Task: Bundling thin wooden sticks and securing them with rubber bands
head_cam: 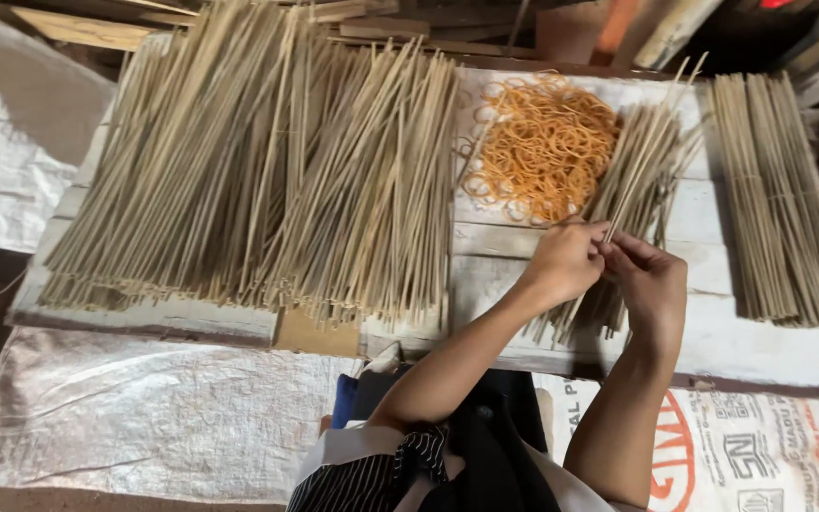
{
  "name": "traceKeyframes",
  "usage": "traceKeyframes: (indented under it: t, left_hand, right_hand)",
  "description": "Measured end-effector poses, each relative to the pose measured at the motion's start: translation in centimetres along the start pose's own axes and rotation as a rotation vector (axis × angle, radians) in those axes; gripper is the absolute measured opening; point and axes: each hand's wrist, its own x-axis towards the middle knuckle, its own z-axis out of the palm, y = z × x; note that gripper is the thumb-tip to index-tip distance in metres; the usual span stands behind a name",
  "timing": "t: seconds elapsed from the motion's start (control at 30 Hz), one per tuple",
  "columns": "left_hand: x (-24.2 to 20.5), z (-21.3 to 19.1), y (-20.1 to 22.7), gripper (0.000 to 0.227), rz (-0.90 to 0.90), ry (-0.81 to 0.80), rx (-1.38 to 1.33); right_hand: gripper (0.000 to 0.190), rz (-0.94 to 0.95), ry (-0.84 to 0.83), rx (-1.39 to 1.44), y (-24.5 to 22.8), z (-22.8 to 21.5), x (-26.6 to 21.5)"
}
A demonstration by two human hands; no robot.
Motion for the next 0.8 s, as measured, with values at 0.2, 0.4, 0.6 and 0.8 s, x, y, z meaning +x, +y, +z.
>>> traceKeyframes:
  t: [0.2, 0.4, 0.6, 0.8]
  left_hand:
    - [-0.8, 1.1, 1.9, 0.045, -0.034, -0.069, 0.048]
    - [-2.2, -2.6, 2.9, 0.044, 0.02, -0.018, 0.08]
    - [-5.9, -10.6, 1.9, 0.025, -0.123, 0.285, 0.309]
    - [-9.6, -20.6, -1.0, 0.016, -0.286, 0.599, 0.535]
  right_hand:
    - [0.026, 0.07, 0.061, -0.177, 4.9, -1.8, 3.0]
    - [0.028, -0.054, 0.201, -0.291, 5.5, -1.3, 3.1]
    - [0.027, -0.249, -0.11, 0.018, -2.4, 5.9, -1.4]
    - [0.023, -0.264, -0.439, -0.027, -3.5, 16.3, -2.2]
